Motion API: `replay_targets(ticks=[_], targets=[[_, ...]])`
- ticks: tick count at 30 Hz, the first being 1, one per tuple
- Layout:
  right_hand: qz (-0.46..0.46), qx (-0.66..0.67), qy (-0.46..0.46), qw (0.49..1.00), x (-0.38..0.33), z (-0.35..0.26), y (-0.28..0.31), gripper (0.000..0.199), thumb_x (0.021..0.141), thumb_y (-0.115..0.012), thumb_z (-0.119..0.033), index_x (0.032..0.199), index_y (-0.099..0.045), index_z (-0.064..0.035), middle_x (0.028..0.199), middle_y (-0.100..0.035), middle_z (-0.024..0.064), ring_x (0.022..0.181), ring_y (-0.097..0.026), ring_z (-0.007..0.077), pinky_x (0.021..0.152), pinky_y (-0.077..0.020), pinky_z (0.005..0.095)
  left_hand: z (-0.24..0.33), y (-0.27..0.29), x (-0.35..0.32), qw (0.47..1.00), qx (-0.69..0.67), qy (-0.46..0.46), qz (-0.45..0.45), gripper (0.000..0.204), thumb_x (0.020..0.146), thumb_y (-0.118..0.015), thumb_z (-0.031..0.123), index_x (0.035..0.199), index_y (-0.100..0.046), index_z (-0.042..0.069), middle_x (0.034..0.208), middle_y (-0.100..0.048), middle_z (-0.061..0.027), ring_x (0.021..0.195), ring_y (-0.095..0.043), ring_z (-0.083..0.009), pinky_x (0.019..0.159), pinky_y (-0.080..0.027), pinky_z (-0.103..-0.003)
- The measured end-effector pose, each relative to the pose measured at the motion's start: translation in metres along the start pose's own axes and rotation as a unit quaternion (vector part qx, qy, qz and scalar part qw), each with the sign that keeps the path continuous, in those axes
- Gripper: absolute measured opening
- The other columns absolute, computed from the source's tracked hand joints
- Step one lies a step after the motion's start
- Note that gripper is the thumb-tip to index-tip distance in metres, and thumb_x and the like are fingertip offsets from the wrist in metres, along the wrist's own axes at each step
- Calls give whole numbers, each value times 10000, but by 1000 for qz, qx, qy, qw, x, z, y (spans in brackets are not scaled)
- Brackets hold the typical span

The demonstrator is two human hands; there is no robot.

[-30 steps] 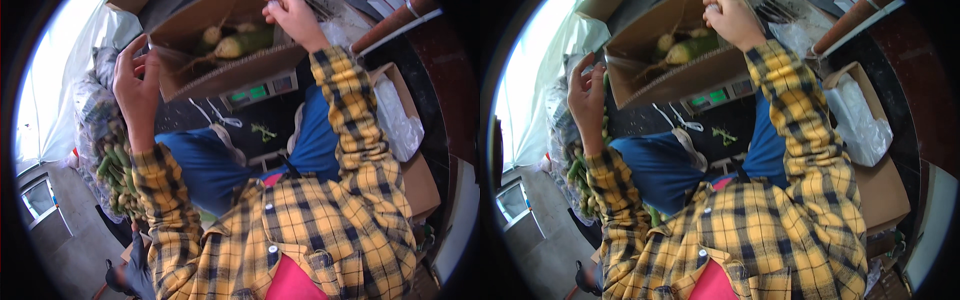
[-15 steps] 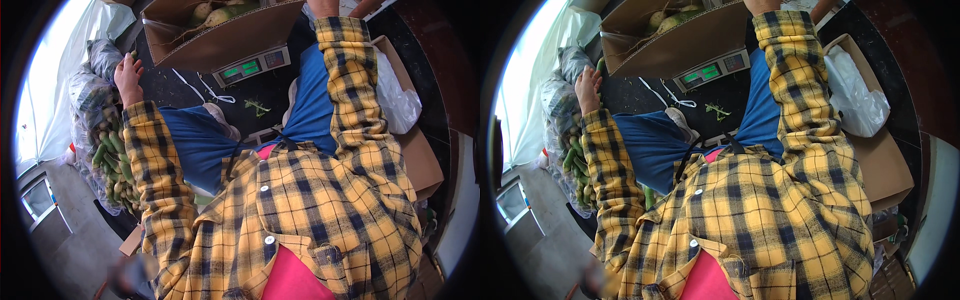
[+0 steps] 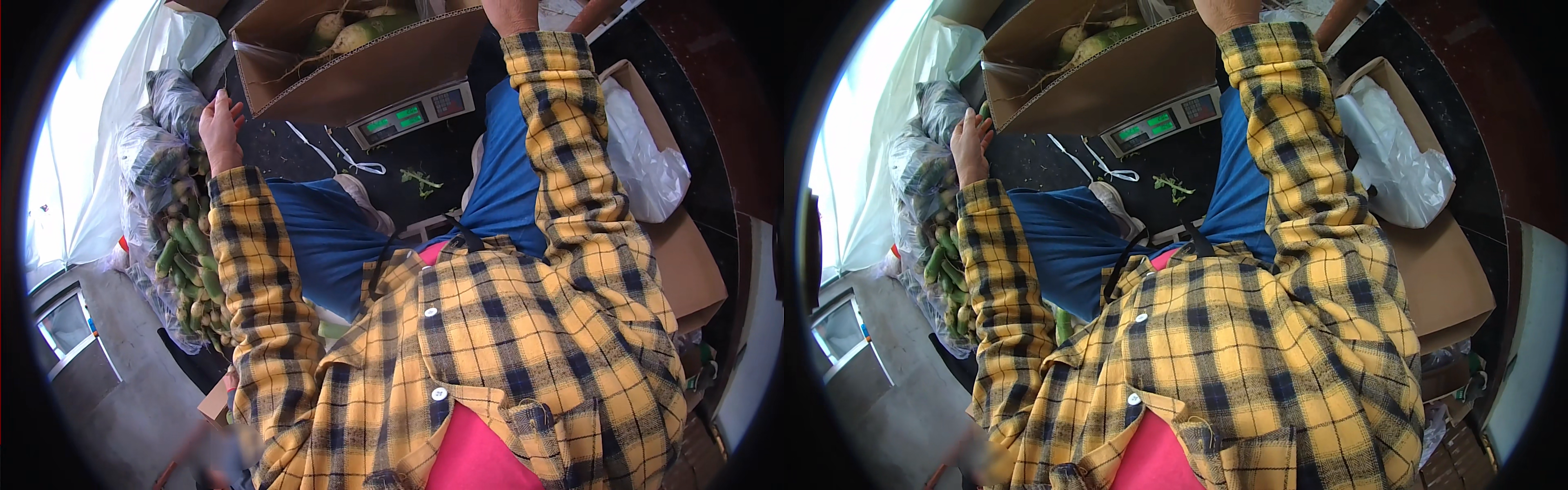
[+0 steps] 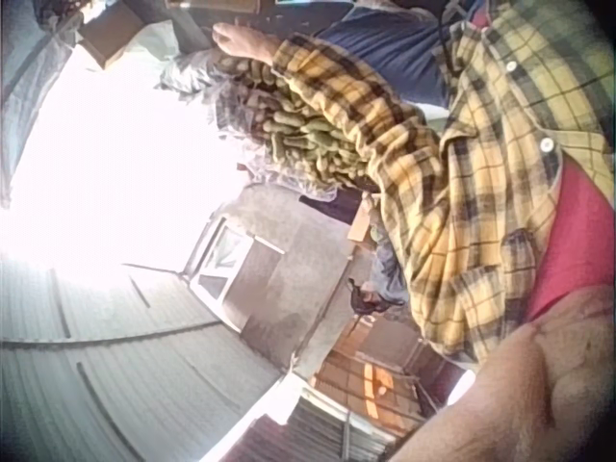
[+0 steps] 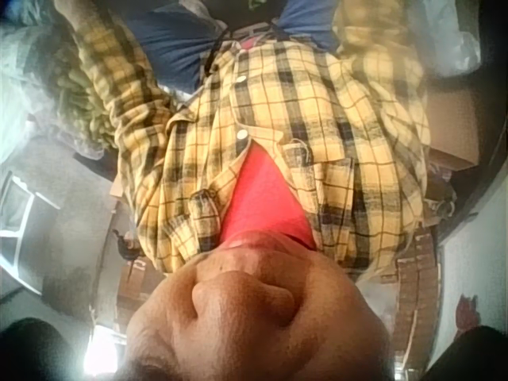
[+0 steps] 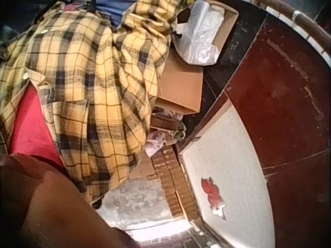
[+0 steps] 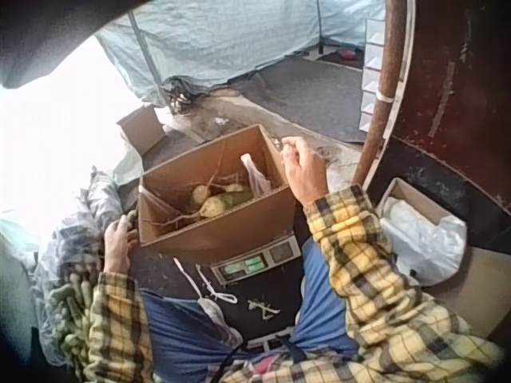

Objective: The recorder is packing radishes into cardboard boxes and weighing them on a scale.

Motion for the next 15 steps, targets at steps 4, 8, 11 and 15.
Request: replay_targets(ticks=[4,8,11,15], targets=[[7,-5,11,1000,2,0,1,221,913,-476,-214,989,-593,-43,762,-646,137,720,-646,272,641,-491,367,-2,-2,2,1000,3,-8,-10,432,889,-582,368,1097,-514,-4,993,-564,-63,842,-604,-144,641,-467,-259],[-10,16,-35,999,0,-10,4,219,907,-476,-213,979,-598,-45,762,-645,136,720,-636,292,640,-490,374,-8,5,0,999,30,-16,-2,440,888,-581,380,1081,-534,-12,941,-586,-50,798,-607,-129,626,-463,-255],[-6,18,-30,999,-5,-12,-2,223,898,-482,-214,970,-609,-45,797,-646,157,754,-631,327,668,-492,391,-21,17,-1,998,66,-13,10,445,880,-586,394,1063,-555,-11,911,-597,-43,759,-599,-113,610,-458,-247],[23,-19,-5,1000,-9,2,-9,231,888,-484,-218,952,-610,-36,882,-635,197,840,-604,379,712,-481,431,1,1,-5,993,108,-41,-9,466,870,-604,397,1070,-561,-22,909,-599,-46,759,-580,-102,628,-449,-240]])
Point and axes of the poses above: each hand's wrist, its own x-axis towards the middle knuckle, its own y-axis out of the back of the hand, z = x × y, the point moved 2 cm from there along x, towards the middle knuckle
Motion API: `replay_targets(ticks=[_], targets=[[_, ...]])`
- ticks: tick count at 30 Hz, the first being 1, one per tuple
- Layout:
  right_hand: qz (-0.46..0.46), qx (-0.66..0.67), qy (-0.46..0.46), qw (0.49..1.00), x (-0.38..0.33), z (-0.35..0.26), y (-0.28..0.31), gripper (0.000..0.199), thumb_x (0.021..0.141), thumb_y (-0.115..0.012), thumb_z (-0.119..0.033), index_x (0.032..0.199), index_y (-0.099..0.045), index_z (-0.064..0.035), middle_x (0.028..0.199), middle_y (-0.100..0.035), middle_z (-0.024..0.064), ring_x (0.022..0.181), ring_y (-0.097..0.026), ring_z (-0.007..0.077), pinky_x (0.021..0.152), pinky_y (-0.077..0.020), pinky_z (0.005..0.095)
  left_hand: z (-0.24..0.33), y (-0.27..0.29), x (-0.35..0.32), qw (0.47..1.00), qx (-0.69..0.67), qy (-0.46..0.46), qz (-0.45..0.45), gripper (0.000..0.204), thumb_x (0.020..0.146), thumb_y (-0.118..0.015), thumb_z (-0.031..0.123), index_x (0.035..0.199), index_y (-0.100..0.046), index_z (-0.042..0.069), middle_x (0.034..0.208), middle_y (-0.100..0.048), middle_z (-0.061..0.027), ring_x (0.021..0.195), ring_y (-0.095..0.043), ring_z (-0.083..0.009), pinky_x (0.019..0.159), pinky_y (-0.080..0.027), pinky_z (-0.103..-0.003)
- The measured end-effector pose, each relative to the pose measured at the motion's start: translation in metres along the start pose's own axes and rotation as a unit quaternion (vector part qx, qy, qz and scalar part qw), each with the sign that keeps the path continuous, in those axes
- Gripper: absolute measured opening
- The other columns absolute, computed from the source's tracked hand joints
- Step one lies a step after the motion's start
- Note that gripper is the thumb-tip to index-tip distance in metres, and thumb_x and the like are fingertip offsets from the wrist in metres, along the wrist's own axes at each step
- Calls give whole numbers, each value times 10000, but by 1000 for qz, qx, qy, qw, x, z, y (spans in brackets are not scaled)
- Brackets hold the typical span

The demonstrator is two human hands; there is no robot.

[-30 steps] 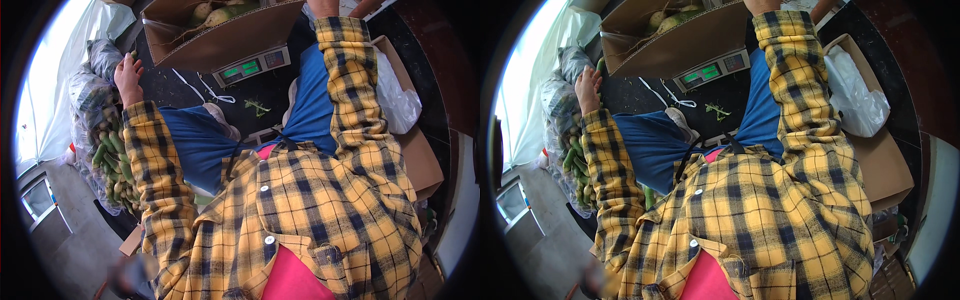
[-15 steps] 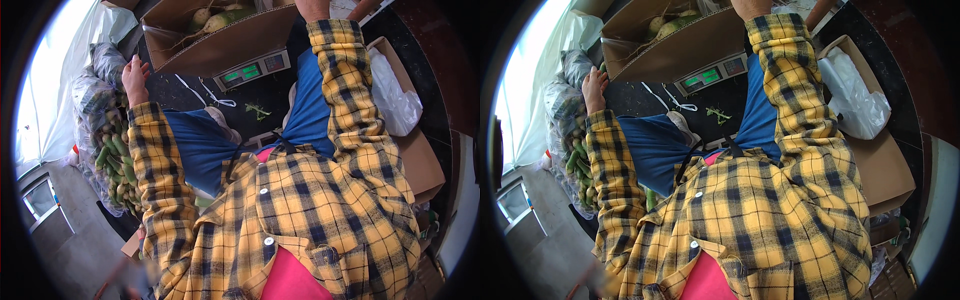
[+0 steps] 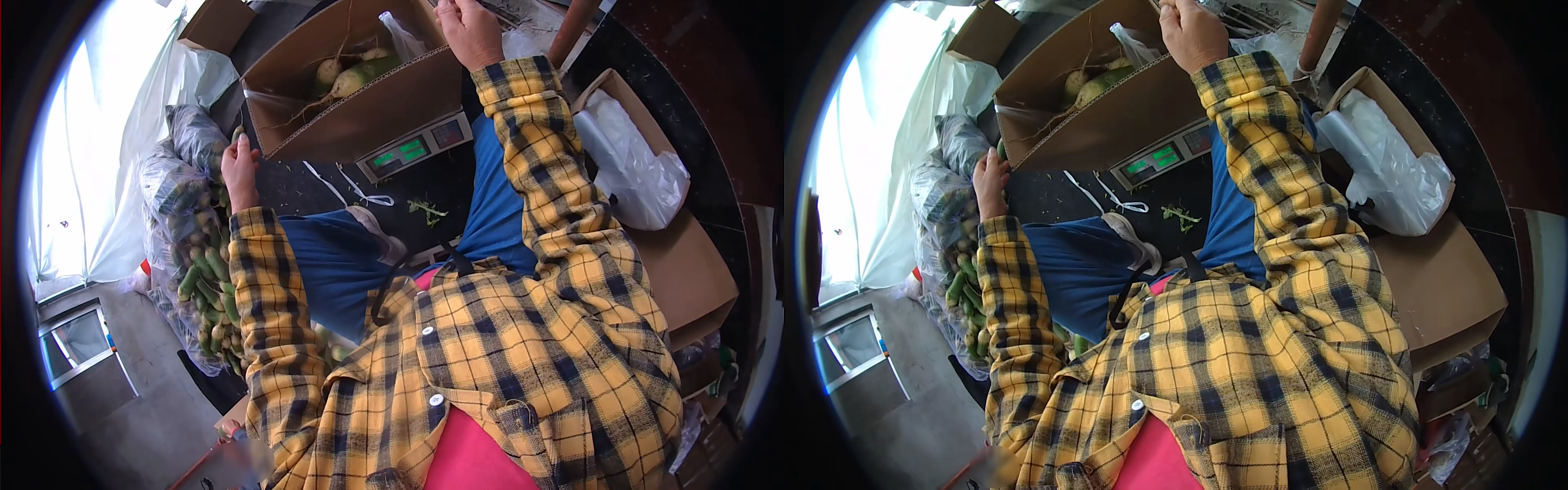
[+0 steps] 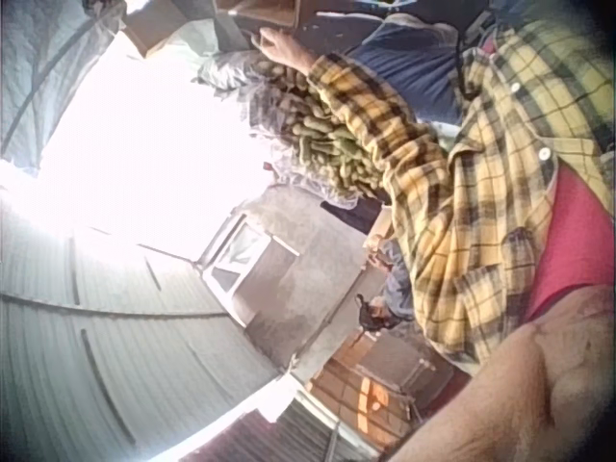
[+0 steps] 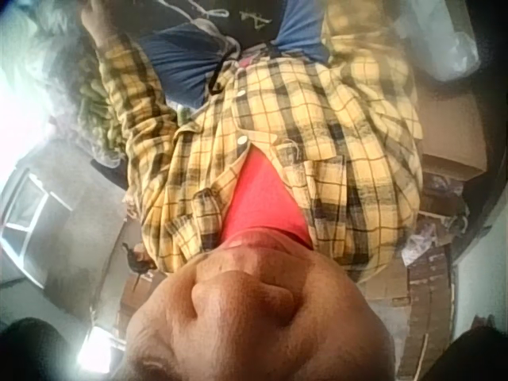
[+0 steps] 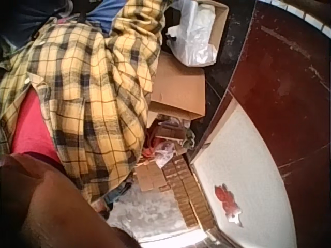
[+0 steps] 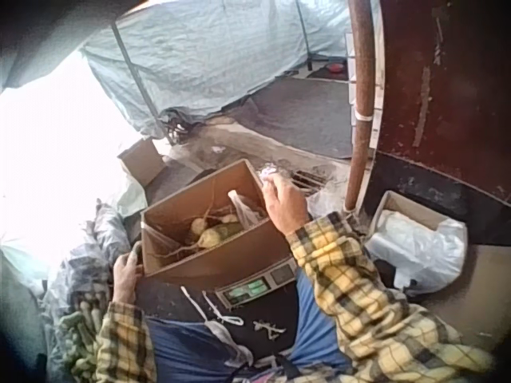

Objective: The recorder is packing radishes into cardboard boxes and weighing them on a scale.

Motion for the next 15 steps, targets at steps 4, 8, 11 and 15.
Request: replay_targets(ticks=[4,8,11,15], targets=[[6,-2,23,1000,4,-7,8,234,895,-473,-218,947,-606,-33,858,-634,191,818,-604,377,695,-478,429,35,-5,10,994,17,-105,-8,500,861,-622,391,1092,-554,-48,930,-605,-56,788,-566,-108,689,-449,-237],[-15,46,20,999,5,-21,16,238,914,-459,-216,953,-599,-28,796,-630,163,743,-612,339,656,-478,394,27,-11,28,995,23,-99,-16,585,814,-671,389,1139,-527,-76,1033,-611,-135,910,-588,-172,804,-458,-263],[-36,36,-16,999,7,-28,17,241,928,-453,-216,969,-607,-34,782,-639,139,731,-635,276,642,-484,353,19,-19,34,996,20,-84,-25,644,779,-696,407,1153,-516,-85,1060,-605,-167,951,-589,-202,830,-463,-287],[-38,14,-16,999,7,-29,20,228,921,-455,-191,972,-613,-34,779,-644,127,723,-636,256,647,-485,338,22,-26,22,980,120,-159,14,638,761,-672,429,1137,-543,-70,1038,-622,-189,928,-616,-248,822,-475,-327]])
Point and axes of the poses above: each hand's wrist, its own x-axis towards the middle knuckle, its own y-axis out of the back of the hand, z = x × y, the point moved 2 cm from there along x, towards the middle knuckle
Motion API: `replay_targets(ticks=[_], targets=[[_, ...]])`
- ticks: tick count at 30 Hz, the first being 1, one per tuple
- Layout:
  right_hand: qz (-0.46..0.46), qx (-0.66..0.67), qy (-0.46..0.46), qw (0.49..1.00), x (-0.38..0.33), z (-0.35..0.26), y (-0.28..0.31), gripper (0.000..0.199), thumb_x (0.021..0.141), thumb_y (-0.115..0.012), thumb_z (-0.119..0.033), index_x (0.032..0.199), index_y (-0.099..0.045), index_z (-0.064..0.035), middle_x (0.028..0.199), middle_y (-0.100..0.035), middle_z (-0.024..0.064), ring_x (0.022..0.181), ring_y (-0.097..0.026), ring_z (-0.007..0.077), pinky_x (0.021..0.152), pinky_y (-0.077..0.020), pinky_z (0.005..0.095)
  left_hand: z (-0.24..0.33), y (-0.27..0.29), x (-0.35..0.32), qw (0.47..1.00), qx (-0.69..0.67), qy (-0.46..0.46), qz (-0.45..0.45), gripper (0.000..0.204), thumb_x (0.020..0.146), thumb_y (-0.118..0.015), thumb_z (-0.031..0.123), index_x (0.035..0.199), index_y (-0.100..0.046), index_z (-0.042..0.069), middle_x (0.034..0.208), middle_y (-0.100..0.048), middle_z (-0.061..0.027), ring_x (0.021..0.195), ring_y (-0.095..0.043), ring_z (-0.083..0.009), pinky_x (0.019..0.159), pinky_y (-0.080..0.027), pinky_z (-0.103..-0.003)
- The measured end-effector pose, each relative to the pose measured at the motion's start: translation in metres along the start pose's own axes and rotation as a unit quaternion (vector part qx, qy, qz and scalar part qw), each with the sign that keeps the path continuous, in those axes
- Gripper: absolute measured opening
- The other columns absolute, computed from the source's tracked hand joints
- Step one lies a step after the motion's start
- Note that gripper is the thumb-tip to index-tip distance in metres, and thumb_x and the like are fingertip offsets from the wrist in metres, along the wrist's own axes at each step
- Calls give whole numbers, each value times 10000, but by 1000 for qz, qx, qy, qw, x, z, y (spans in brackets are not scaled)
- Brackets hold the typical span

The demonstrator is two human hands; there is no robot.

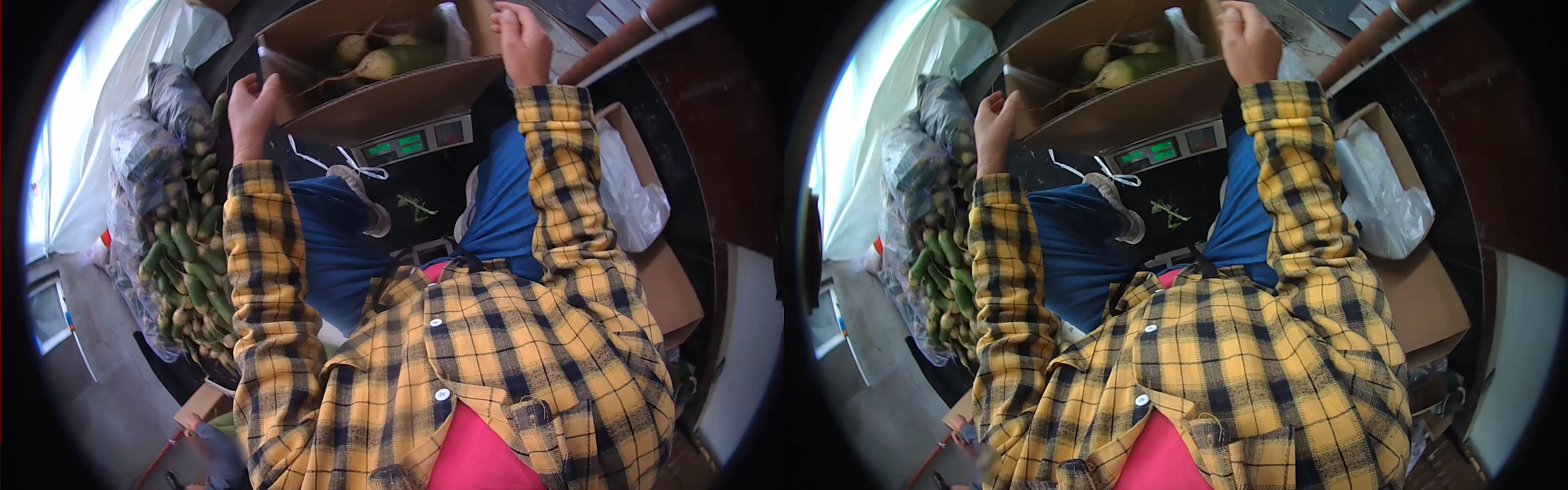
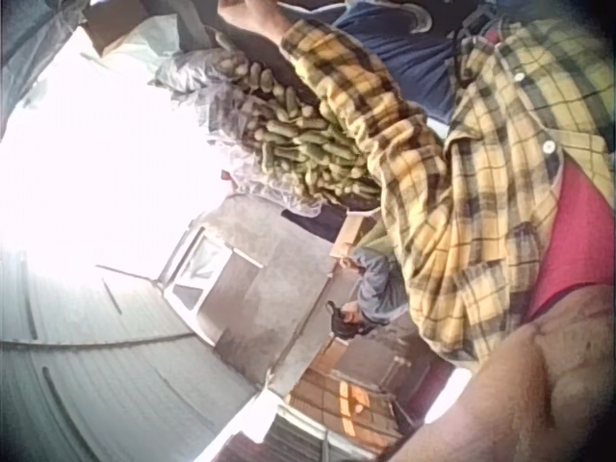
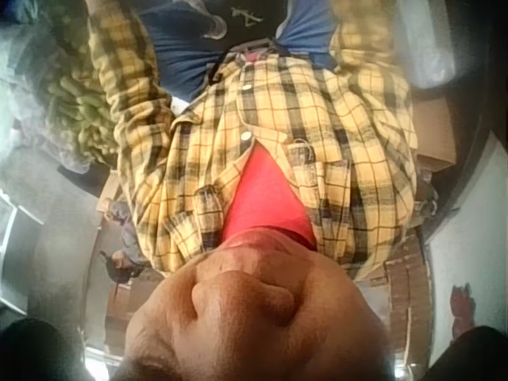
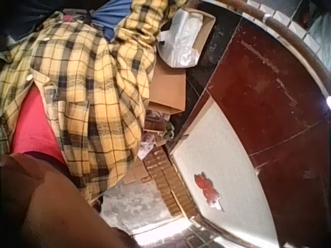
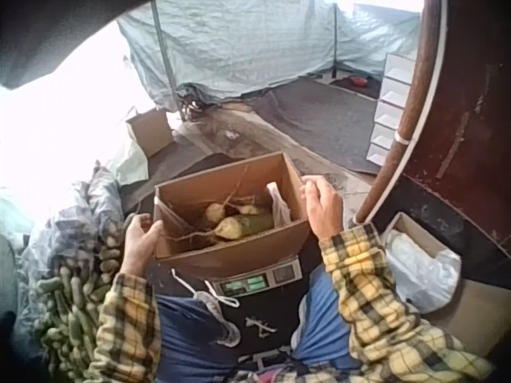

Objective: The recorder is packing radishes into cardboard boxes and weighing them on a scale.

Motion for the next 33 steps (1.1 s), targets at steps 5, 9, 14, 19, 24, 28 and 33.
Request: replay_targets(ticks=[5,9,14,19,24,28,33], targets=[[19,-42,78,996,2,-13,-4,217,911,-466,-162,1020,-595,-27,844,-645,146,791,-628,280,699,-481,352,19,-5,-12,1000,16,-16,4,618,755,-671,426,1122,-561,-59,1043,-615,-196,873,-623,-247,806,-483,-340],[-45,-70,153,985,16,-36,-15,290,910,-492,-245,1071,-580,-21,876,-648,157,822,-626,303,728,-480,371,20,-4,-10,997,-17,-43,58,603,771,-657,437,1115,-561,-50,1049,-596,-180,886,-610,-236,811,-481,-338],[-282,-265,54,920,28,-53,-30,661,847,-524,-491,1252,-448,26,926,-649,194,877,-618,345,771,-480,404,42,-5,-8,989,-66,-72,112,535,810,-638,410,1107,-557,-27,1056,-560,-161,934,-578,-239,833,-465,-343],[-353,-425,36,832,29,-46,-44,732,841,-567,-463,1334,-345,30,959,-649,172,870,-635,287,725,-501,378,63,3,-12,984,-29,-105,137,511,800,-660,360,1099,-554,-41,1024,-562,-175,924,-561,-272,824,-451,-355],[-356,-116,-2,927,22,-7,-48,472,851,-451,-96,1321,-405,-86,768,-636,115,683,-631,200,649,-505,322,60,10,-21,987,92,-85,97,530,793,-654,344,1145,-527,-31,1111,-558,-233,1073,-535,-323,899,-428,-367],[-401,74,-138,903,24,-15,-40,480,847,-450,-53,1327,-418,-62,766,-601,46,625,-570,78,599,-476,223,44,19,-13,997,79,3,-6,490,801,-643,331,1109,-549,-38,1025,-609,-214,982,-591,-308,850,-459,-369],[-267,-311,205,889,17,-52,-31,329,849,-538,-132,1177,-566,-121,891,-585,70,770,-621,215,688,-510,333,26,24,-4,995,13,9,-97,366,818,-619,272,990,-603,-51,886,-661,-179,857,-642,-285,771,-488,-347]])
Point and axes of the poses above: each hand's wrist, its own x-axis towards the middle knuckle, its own y-axis out of the back of the hand, z = x × y, the point moved 2 cm from there along x, towards the middle knuckle
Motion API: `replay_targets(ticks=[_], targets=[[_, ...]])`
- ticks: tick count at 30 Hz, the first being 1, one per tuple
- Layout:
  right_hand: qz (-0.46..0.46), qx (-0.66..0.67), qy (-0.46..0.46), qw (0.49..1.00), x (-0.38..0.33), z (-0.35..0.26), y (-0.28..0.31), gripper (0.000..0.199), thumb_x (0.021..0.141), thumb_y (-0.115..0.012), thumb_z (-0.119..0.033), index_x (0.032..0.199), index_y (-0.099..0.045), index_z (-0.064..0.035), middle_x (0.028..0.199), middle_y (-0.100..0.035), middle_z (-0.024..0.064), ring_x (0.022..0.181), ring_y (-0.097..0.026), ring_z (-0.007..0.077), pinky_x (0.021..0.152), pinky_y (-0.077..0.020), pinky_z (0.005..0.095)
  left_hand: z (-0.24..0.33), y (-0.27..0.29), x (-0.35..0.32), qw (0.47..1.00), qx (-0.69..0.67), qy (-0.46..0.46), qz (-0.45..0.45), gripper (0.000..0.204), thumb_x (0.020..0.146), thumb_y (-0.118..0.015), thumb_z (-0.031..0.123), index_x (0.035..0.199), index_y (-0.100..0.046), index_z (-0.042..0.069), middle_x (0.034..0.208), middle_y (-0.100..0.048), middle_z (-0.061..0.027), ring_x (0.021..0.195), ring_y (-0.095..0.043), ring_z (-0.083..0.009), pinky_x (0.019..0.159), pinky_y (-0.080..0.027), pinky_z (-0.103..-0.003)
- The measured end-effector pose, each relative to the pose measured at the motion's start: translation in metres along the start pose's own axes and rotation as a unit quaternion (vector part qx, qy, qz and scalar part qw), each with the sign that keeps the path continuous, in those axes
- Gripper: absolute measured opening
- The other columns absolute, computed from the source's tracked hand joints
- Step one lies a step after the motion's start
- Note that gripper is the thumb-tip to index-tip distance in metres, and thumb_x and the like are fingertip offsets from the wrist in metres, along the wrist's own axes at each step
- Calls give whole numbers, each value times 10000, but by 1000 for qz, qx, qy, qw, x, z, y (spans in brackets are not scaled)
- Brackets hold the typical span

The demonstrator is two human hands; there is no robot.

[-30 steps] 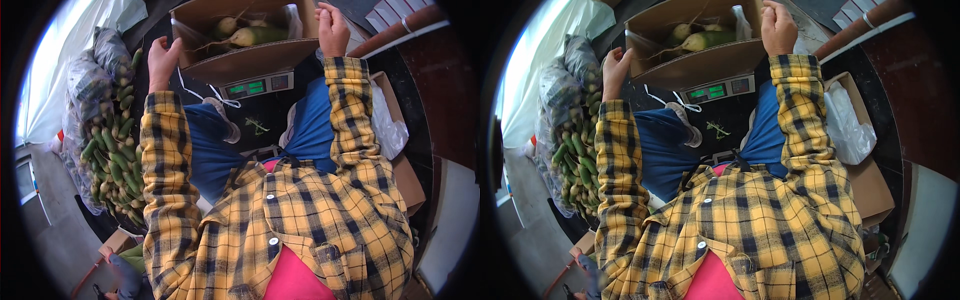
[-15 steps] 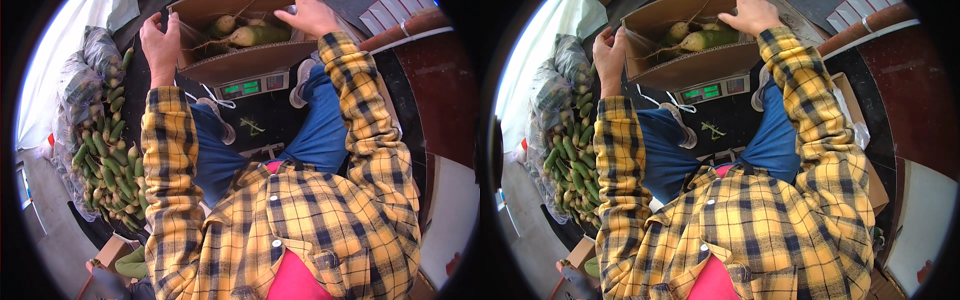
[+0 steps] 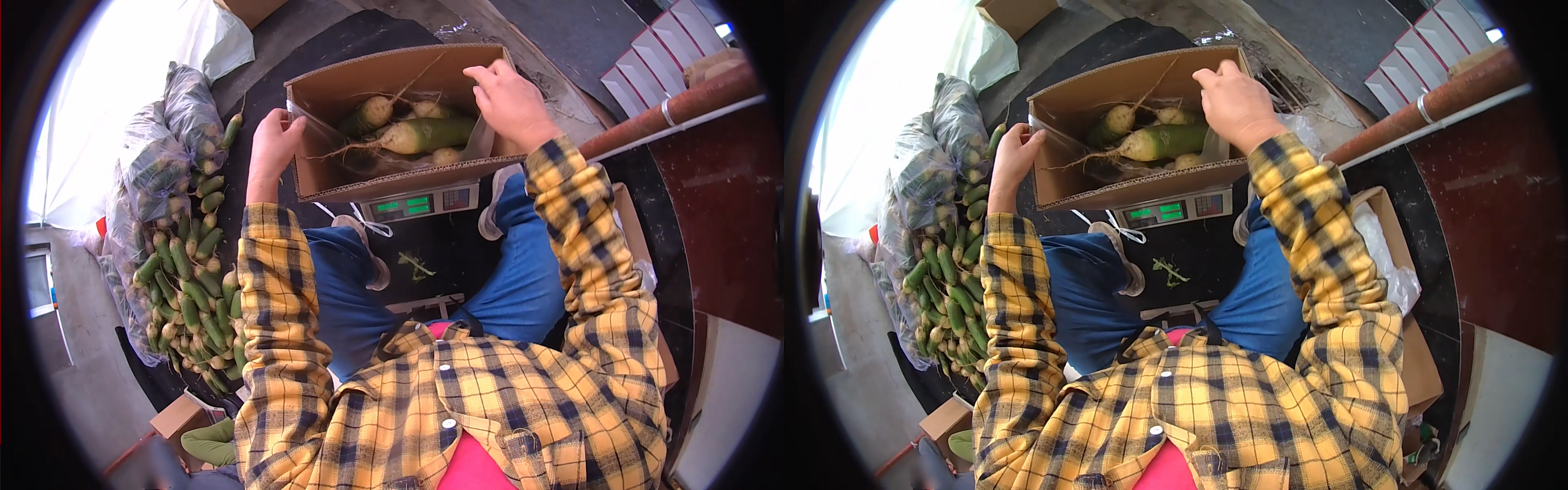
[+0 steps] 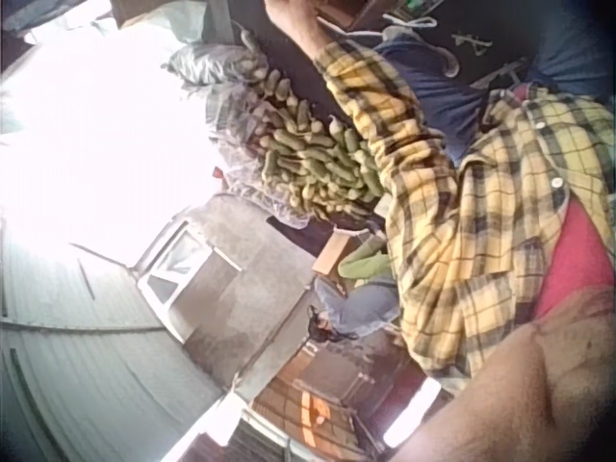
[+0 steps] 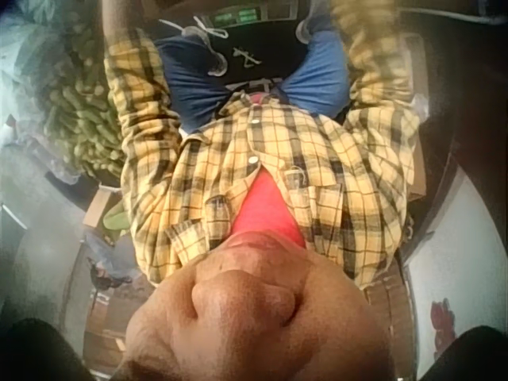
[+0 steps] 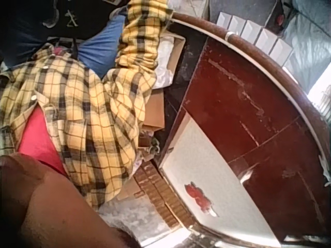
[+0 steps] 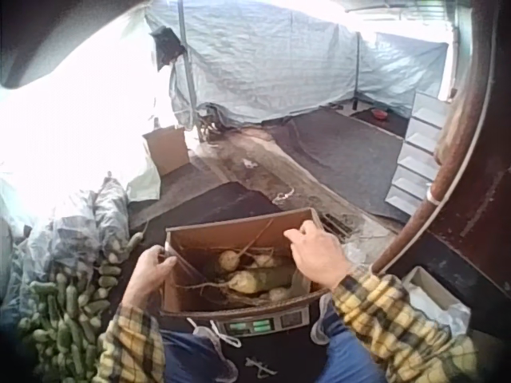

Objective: The recorder is packing radishes into cardboard boxes and weighing them on a scale.

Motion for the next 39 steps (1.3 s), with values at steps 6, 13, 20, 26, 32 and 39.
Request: replay_targets(ticks=[6,13,20,26,32,39], targets=[[-75,165,130,975,58,-117,3,258,834,-550,-308,937,-650,-94,896,-626,95,862,-616,270,730,-506,381,8,9,-6,999,23,-35,-12,318,780,-579,210,952,-550,-56,883,-622,-221,857,-605,-357,761,-471,-405],[-86,244,107,960,106,-155,-70,321,763,-612,-266,987,-567,-41,951,-628,152,921,-604,317,797,-487,406,58,-6,-17,984,177,16,-19,233,836,-506,163,970,-479,-26,956,-612,-244,883,-604,-404,760,-484,-474],[28,307,10,951,108,-152,-71,148,784,-585,-192,829,-620,-55,768,-650,132,761,-631,320,689,-497,409,77,-3,-24,968,250,-14,-30,203,803,-506,83,974,-486,-25,950,-614,-229,850,-636,-361,721,-522,-427],[28,434,-153,887,120,-134,-76,206,772,-625,-266,794,-688,-71,750,-664,129,729,-651,285,699,-512,357,86,-10,-22,965,259,-32,-36,220,816,-557,147,946,-478,-12,903,-627,-216,839,-625,-376,724,-507,-449],[-187,691,-351,604,112,-124,-87,158,780,-604,-180,800,-644,-29,720,-652,34,668,-650,166,660,-520,303,78,11,-25,961,275,5,21,385,793,-626,165,1103,-481,-11,1131,-538,-204,939,-606,-334,755,-516,-415],[-259,713,-392,520,83,-76,-60,162,812,-586,-205,870,-599,-54,847,-623,59,804,-626,177,794,-502,335,97,-44,-9,992,41,-121,8,347,759,-618,163,1040,-541,-27,1033,-561,-210,999,-539,-355,852,-455,-408]])
Point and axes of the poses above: each hand's wrist, its own x-axis towards the middle knuckle, its own y-axis out of the back of the hand, z = x × y, the point moved 2 cm from there along x, towards the middle knuckle
